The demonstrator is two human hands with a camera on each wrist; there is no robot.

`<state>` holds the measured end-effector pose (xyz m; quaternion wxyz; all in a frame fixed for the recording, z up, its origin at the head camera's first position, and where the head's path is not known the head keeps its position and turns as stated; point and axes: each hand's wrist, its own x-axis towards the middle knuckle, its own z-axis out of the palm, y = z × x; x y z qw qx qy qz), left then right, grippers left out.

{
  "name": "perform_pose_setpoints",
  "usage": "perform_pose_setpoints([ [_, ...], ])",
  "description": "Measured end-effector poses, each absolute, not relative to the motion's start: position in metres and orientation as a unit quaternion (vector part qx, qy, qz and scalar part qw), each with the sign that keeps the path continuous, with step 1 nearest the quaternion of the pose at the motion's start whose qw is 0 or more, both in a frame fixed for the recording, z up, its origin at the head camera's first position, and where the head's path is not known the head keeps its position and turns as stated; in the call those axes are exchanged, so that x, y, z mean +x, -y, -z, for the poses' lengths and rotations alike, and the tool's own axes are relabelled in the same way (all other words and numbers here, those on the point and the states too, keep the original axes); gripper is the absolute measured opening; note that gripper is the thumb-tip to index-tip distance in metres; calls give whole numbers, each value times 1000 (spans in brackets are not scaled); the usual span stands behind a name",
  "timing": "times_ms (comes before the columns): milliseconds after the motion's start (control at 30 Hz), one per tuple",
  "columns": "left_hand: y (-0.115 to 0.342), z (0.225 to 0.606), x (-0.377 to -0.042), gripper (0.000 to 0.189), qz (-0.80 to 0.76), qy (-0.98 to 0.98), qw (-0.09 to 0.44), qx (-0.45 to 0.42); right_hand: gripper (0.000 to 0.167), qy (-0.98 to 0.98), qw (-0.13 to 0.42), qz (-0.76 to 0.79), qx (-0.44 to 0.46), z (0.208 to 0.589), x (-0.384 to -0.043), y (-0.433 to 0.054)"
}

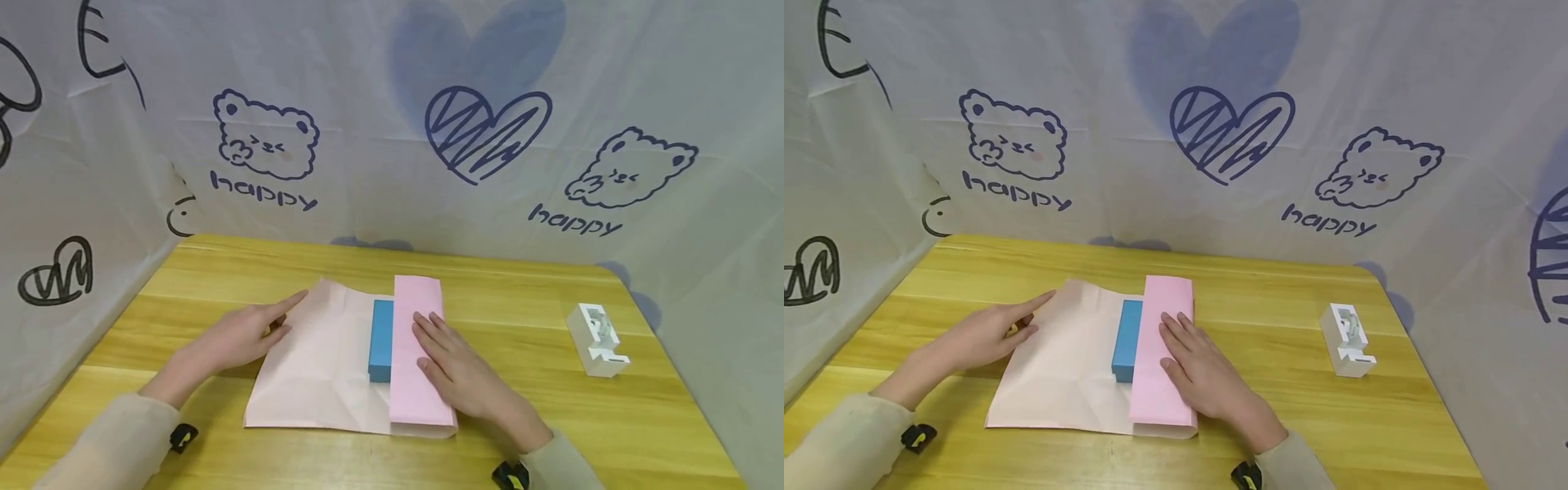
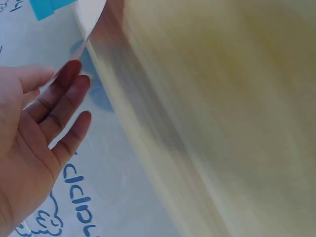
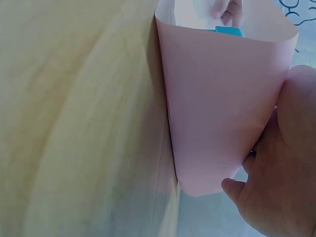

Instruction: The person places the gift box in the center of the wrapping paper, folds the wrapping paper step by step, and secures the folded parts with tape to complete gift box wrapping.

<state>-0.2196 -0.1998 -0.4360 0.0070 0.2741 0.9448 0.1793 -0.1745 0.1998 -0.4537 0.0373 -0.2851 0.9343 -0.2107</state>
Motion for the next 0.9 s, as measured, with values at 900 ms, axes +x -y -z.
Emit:
perform_pose_setpoints([
  [900, 41, 378, -241, 63, -479, -831, 2, 282, 62, -916, 7, 264, -303, 457, -182, -206],
])
